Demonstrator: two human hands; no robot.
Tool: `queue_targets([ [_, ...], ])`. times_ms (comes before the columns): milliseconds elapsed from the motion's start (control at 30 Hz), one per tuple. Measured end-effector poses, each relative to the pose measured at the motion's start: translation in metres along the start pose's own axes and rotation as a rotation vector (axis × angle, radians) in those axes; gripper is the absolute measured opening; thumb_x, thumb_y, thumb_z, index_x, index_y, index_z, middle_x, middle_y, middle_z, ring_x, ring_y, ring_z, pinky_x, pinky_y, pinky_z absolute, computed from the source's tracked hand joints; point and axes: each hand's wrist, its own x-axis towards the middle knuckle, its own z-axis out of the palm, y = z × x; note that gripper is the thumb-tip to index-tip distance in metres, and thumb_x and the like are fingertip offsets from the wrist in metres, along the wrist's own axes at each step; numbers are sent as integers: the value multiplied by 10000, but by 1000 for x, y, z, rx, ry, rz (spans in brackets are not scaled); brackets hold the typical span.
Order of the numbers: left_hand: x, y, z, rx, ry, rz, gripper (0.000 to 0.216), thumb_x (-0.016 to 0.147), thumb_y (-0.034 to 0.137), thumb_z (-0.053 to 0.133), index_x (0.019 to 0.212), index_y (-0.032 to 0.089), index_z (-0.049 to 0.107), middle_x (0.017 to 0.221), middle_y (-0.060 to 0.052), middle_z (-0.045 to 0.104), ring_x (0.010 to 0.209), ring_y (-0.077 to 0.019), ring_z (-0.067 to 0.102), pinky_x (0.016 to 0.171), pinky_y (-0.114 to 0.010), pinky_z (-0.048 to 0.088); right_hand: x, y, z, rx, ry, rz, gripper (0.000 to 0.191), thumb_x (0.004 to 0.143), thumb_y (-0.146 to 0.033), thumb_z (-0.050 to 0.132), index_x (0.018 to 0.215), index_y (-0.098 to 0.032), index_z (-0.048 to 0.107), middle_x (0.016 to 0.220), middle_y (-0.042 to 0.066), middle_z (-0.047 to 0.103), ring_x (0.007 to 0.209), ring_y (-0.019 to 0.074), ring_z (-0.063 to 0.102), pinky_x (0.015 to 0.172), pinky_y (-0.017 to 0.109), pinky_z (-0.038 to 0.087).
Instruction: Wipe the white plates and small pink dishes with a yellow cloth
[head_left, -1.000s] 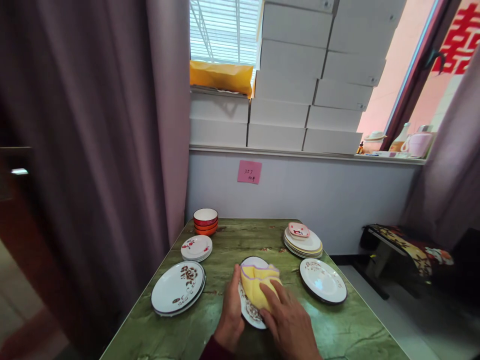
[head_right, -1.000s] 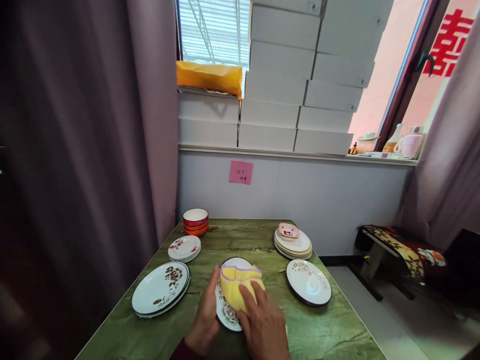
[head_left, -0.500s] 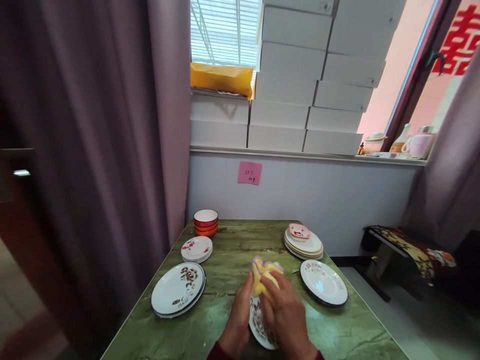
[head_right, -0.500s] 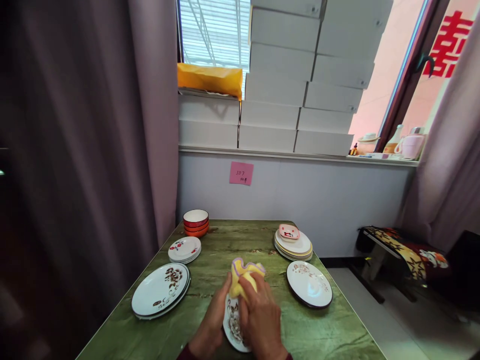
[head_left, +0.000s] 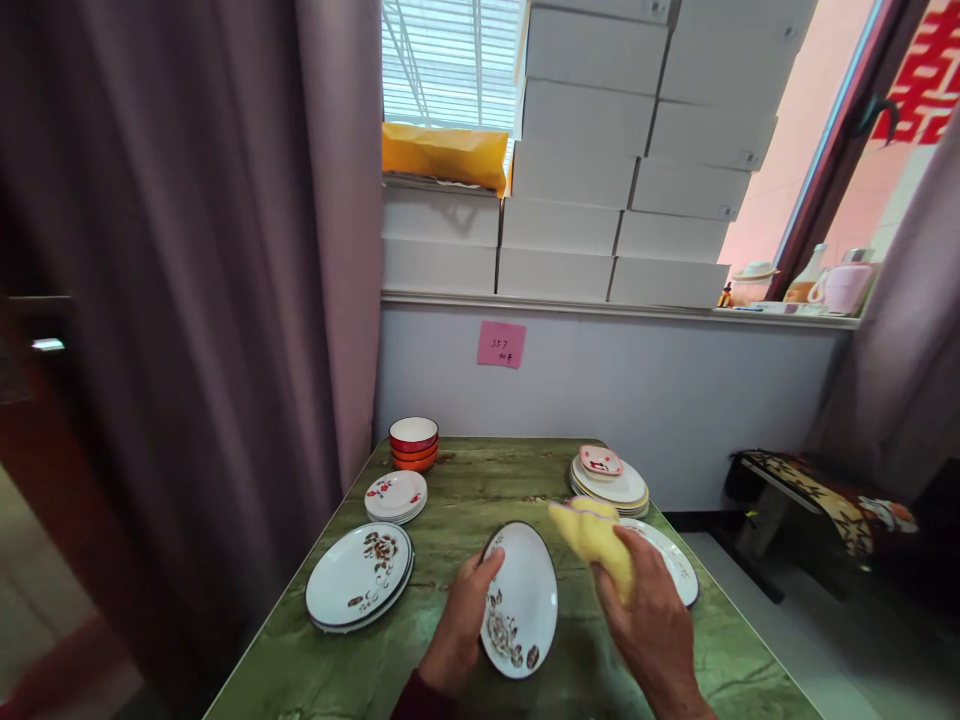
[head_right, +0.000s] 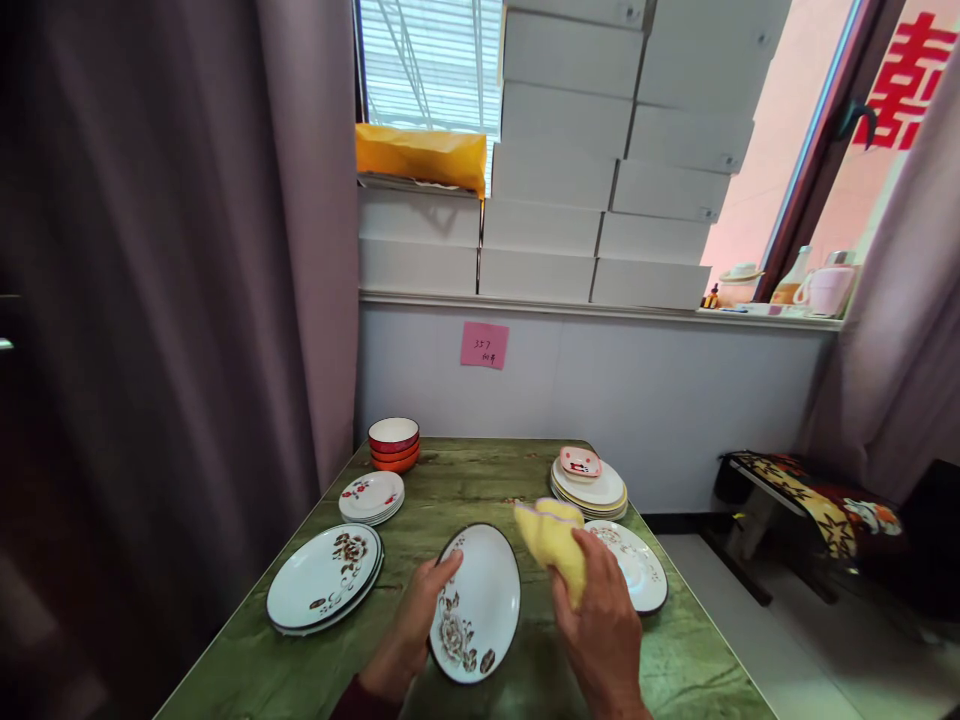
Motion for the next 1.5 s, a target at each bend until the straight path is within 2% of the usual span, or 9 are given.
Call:
queue_targets([
  [100,-8,-1,6,106,-201,-70,269,740,369,774,735,104,727,639,-86,715,538,-185,636,538,-262,470,5,-5,-9,157,64,-140,511,887,-339,569,1359,-205,427,1409,149,507,1325,321,465,1094,530,384],
  [233,-22,9,22,56,-425,20,179,730,253,773,877,150,774,826,-110,763,803,-280,691,788,-390,532,-6,-11,-10,230,-274,-271,481,899,-369,566,1363,-270,487,1539,95,393,1392,319,410,1107,513,392],
  [367,-30,24,28,49,-429,47,289,656,101,781,932,188,778,853,-94,768,968,-316,655,902,-442,502,-13,-15,-2,162,-318,-157,410,898,-446,579,1285,-311,590,1505,66,458,1353,313,466,1091,506,419],
  [600,-30,26,15,364,-423,-45,68,704,234,745,701,176,781,609,7,682,557,-170,535,574,-266,419,-16,-26,6,207,-372,-81,527,830,-174,501,1355,-214,512,1317,90,625,1224,239,584,1058,406,475],
  [800,-32,32,9,427,-468,-46,145,728,285,732,776,168,802,636,-6,695,549,-156,495,561,-241,350,-17,-24,-1,294,-434,-28,498,869,-354,596,1354,-255,538,1432,88,533,1326,271,500,1099,403,421],
  [1000,-33,38,2,388,-576,-53,229,763,361,735,776,139,791,679,-35,675,580,-140,465,562,-230,308,-11,-31,-1,455,-499,279,478,749,-369,702,1186,-191,624,1011,60,737,887,247,695,812,318,535],
  [1133,-34,37,5,295,-532,-74,240,763,372,746,800,138,785,692,-48,694,564,-140,485,559,-240,323,-5,-33,-1,729,-630,454,390,733,-449,727,1003,-168,712,880,49,756,790,246,683,708,308,519],
  [1267,-31,28,9,117,-311,-94,244,710,386,795,741,149,744,641,-33,701,570,-164,580,570,-249,403,-6,-31,2,1018,-662,660,487,709,-502,749,1018,-127,713,918,90,768,799,264,697,718,335,526],
  [1500,-25,15,15,-74,-39,-8,256,727,347,795,733,144,640,576,2,665,533,-172,637,559,-268,489,-20,-28,23,1244,-524,947,623,622,-497,834,1094,-124,676,940,121,770,781,290,724,710,380,562],
])
